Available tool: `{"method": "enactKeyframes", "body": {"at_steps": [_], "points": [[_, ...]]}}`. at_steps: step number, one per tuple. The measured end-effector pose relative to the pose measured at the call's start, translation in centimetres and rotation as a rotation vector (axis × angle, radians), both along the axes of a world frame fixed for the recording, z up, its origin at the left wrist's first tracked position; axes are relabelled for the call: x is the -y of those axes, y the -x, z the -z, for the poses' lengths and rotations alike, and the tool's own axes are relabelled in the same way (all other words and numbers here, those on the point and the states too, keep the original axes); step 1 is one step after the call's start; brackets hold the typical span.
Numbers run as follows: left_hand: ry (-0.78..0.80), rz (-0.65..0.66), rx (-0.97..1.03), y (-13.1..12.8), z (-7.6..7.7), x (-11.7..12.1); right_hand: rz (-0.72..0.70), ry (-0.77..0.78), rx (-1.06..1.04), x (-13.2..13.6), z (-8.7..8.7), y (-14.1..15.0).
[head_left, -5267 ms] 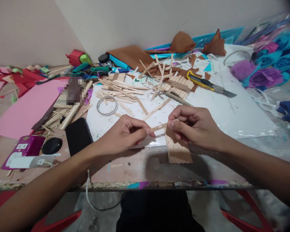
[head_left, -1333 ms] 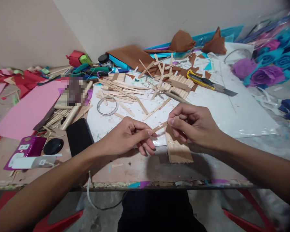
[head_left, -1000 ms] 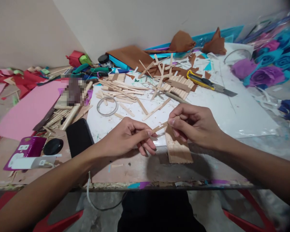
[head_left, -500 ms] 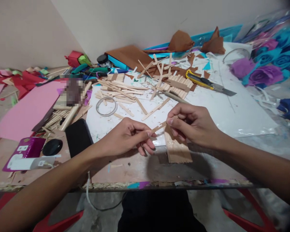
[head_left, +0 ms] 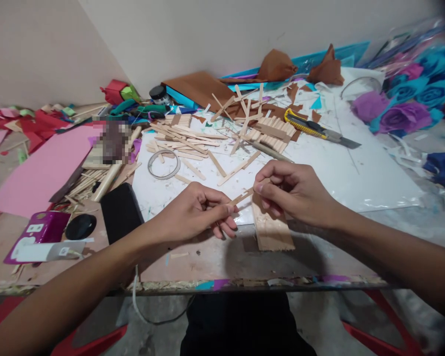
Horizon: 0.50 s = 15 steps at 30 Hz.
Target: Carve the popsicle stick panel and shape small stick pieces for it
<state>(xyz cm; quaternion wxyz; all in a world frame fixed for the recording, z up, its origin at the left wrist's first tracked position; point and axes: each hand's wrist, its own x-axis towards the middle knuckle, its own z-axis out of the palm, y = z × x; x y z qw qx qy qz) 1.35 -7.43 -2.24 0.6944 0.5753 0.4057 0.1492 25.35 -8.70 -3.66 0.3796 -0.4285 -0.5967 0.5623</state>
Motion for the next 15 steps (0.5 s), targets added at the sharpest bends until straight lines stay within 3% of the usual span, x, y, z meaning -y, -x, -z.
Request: {"method": "enactKeyframes", "body": {"at_steps": [10, 15], "points": [[-0.127, 0.015, -0.049, -0.1, 0.2, 0.6, -0.045, 0.147, 0.012, 0.6, -0.5, 0.9], [-0.312, 0.070, -0.077, 0.0, 0.2, 1.0, -0.037, 0.212, -0.012, 0.8, -0.6, 1.1]]}}
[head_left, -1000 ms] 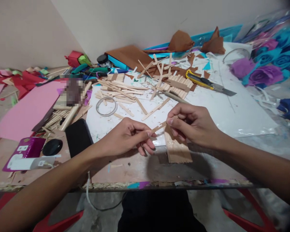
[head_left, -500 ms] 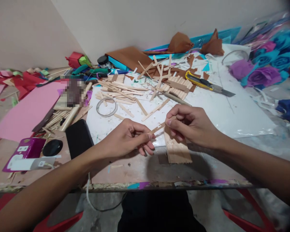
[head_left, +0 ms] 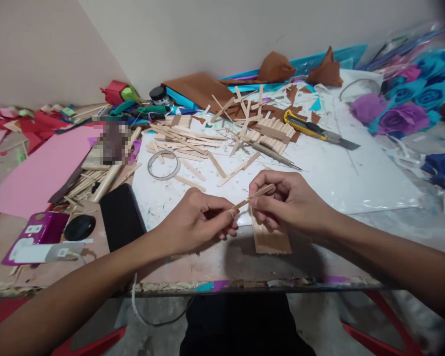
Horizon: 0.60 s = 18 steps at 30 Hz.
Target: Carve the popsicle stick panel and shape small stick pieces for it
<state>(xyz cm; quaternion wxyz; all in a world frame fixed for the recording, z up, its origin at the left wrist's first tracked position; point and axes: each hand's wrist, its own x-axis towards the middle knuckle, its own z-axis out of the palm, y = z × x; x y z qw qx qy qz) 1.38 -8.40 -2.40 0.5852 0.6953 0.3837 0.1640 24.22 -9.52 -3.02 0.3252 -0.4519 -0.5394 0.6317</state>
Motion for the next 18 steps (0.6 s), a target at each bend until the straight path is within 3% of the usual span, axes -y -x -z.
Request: {"method": "enactKeyframes", "body": {"at_steps": [10, 18], "points": [[-0.470, 0.101, -0.076, 0.28, -0.18, 0.45, 0.002, -0.027, 0.016, 0.29, 0.07, 0.13], [-0.750, 0.108, -0.086, 0.28, 0.01, 0.87, 0.032, -0.214, -0.035, 0.97, 0.41, 0.11]]}}
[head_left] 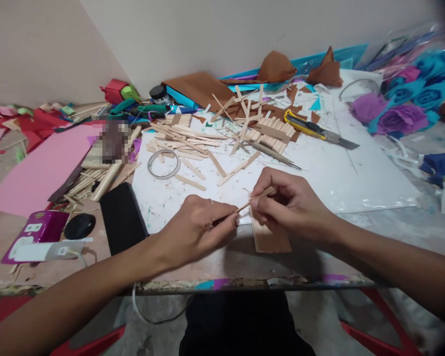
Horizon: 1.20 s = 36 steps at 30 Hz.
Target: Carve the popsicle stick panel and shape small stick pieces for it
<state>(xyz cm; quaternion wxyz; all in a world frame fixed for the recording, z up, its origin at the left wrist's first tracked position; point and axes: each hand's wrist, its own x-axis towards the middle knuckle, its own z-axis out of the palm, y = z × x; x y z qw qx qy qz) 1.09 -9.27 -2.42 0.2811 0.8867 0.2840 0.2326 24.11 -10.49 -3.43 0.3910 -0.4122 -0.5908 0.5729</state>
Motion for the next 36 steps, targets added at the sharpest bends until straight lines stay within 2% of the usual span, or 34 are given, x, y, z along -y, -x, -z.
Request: {"method": "enactKeyframes", "body": {"at_steps": [5, 9, 11, 15, 19, 23, 27, 30, 36], "points": [[-0.117, 0.029, 0.014, -0.1, 0.5, 0.3, 0.013, -0.019, 0.043, 0.1, -0.2, 0.0], [-0.140, 0.025, -0.006, 0.0, 0.5, 0.0, -0.104, 0.180, 0.002, -0.7, -0.6, -0.5], [-0.064, 0.042, 0.018, 0.0, 0.3, -0.2, -0.226, 0.298, -0.062, -1.2, -0.6, -1.1], [0.201, 0.065, 0.043, 0.0, 0.1, -0.6, -0.446, 0.428, -0.250, -2.1, 0.0, -2.1], [0.391, 0.099, 0.094, 0.0, 0.0, -0.7, -0.550, 0.542, -0.395, -2.3, 0.5, -2.1], [0.571, 0.155, 0.110, 0.0, 0.0, -0.9, -0.541, 0.580, -0.295, -2.0, 0.1, -1.7], [0.642, 0.241, 0.086, 0.0, -0.2, -0.9, -0.573, 0.643, -0.144, -1.7, -0.7, -1.4], [0.623, 0.278, 0.083, -0.1, -0.2, -0.8, -0.614, 0.695, -0.049, -1.6, -1.2, -1.2], [0.445, 0.304, 0.086, -0.3, 0.2, -0.4, -0.645, 0.636, 0.037, -1.3, -1.7, -0.9]]}}
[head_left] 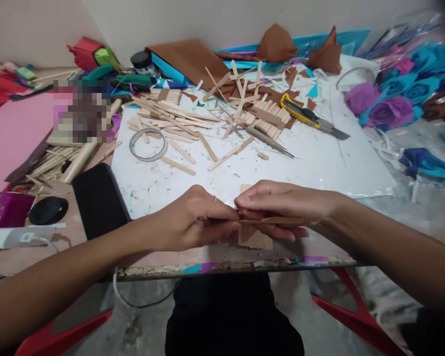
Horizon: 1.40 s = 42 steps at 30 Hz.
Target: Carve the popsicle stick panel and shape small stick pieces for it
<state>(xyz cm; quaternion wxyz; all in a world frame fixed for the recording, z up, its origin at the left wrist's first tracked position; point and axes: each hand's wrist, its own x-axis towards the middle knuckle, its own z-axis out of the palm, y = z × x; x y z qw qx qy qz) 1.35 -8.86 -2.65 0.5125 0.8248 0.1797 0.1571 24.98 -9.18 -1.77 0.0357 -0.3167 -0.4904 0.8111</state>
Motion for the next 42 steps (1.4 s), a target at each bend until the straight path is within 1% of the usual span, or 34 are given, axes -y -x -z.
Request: {"method": "enactKeyframes", "body": {"at_steps": [4, 6, 9, 13, 14, 17, 19, 23, 25, 27, 29, 33, 37, 39, 42], "points": [[-0.125, 0.008, 0.016, 0.0, 0.1, 0.3, -0.051, -0.041, -0.006, 0.1, -0.2, 0.0], [-0.137, -0.001, 0.022, -0.1, 0.1, 0.4, -0.062, -0.065, -0.015, 0.2, -0.2, 0.0], [-0.113, -0.016, 0.015, -0.1, 0.1, 0.6, -0.063, -0.072, -0.036, 0.4, 0.1, 0.0], [-0.044, 0.024, 0.010, -0.2, 0.0, 0.5, 0.096, -0.131, -0.039, 0.5, 1.1, -0.2], [-0.034, 0.027, 0.025, -0.2, 0.0, 0.4, 0.117, -0.146, -0.041, 0.5, 1.2, -0.2], [0.007, 0.017, 0.065, -0.1, 0.0, 0.1, 0.107, -0.122, -0.077, 0.4, 1.1, -0.3], [0.066, 0.007, 0.044, 0.0, 0.0, -0.1, 0.133, -0.087, -0.091, 0.2, 0.8, -0.3], [0.232, -0.062, 0.007, 0.1, 0.1, -0.5, 0.269, -0.074, -0.151, -0.6, 0.8, -0.7], [0.317, -0.118, -0.015, 0.1, 0.0, -0.6, 0.298, -0.081, -0.181, -1.0, 1.1, -1.0], [0.386, -0.171, -0.048, -0.1, 0.0, -0.7, 0.298, -0.114, -0.191, -1.3, 1.3, -1.3], [0.451, -0.228, -0.075, -0.2, 0.0, -0.7, 0.306, -0.212, -0.162, -1.4, 1.3, -1.6], [0.572, -0.329, -0.082, -0.3, 0.4, -1.0, 0.316, -0.488, -0.018, -1.5, 1.1, -1.8], [0.607, -0.380, -0.077, -0.3, 0.9, -1.6, 0.283, -0.686, 0.066, -1.7, 1.3, -2.1], [0.594, -0.374, -0.091, -0.3, 1.2, -1.8, 0.235, -0.862, 0.135, -1.9, 1.4, -2.2], [0.580, -0.332, -0.136, -0.2, 1.5, -2.0, 0.131, -1.191, 0.250, -1.9, 1.4, -2.1]]}}
